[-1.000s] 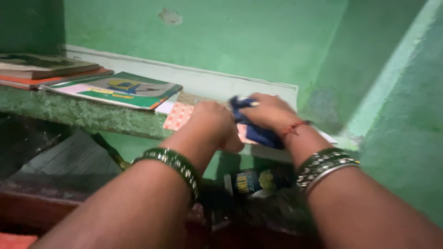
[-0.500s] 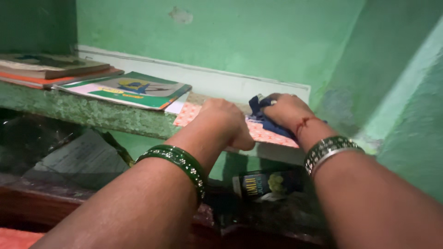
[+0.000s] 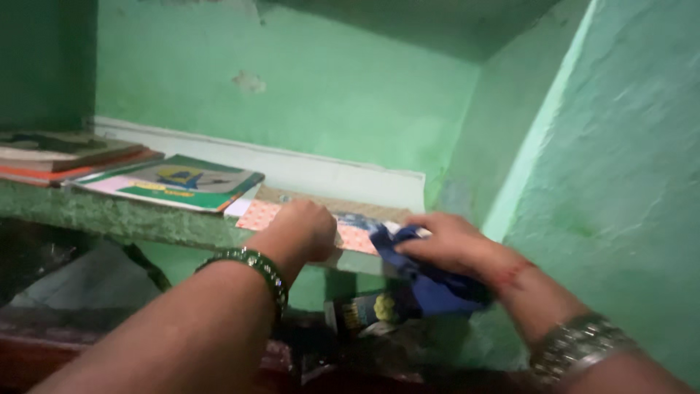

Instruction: The person wipes and organizes several notebooks using a blue cloth by hand on a shelf.

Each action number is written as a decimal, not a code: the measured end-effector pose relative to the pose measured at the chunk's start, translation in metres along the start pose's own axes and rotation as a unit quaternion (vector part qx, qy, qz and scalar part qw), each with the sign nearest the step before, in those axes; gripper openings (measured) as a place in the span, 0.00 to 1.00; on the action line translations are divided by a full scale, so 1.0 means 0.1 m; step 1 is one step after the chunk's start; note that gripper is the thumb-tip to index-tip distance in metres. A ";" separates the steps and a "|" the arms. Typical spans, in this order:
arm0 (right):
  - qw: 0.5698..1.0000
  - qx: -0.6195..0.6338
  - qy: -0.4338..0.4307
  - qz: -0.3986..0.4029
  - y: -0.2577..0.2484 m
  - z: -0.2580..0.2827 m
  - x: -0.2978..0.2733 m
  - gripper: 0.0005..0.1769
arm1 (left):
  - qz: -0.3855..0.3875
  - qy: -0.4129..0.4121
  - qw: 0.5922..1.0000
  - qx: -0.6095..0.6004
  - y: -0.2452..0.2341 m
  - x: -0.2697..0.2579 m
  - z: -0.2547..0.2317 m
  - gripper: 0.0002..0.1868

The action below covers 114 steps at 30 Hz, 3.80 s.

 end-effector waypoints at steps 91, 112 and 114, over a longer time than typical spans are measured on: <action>0.774 0.632 -0.009 -0.044 1.09 2.39 0.36 0.31 | -0.437 -0.556 0.511 -0.489 0.19 -1.93 2.80 0.57; 0.730 0.670 -0.018 0.135 2.09 4.05 1.34 0.12 | -0.427 -0.539 0.243 -0.684 0.97 -2.10 4.04 0.32; 0.736 0.662 -0.044 0.134 2.06 4.13 1.35 0.11 | -0.506 -0.537 0.291 -0.609 0.95 -2.18 4.21 0.31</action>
Point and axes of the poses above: each hand's wrist, its own x-axis towards the middle knuckle, its own y-axis out of the palm, z = x × y, the point moved 10 cm from there along x, towards the middle knuckle, and after that the axes turned 1 degree about -y, right-handed, at the moved point
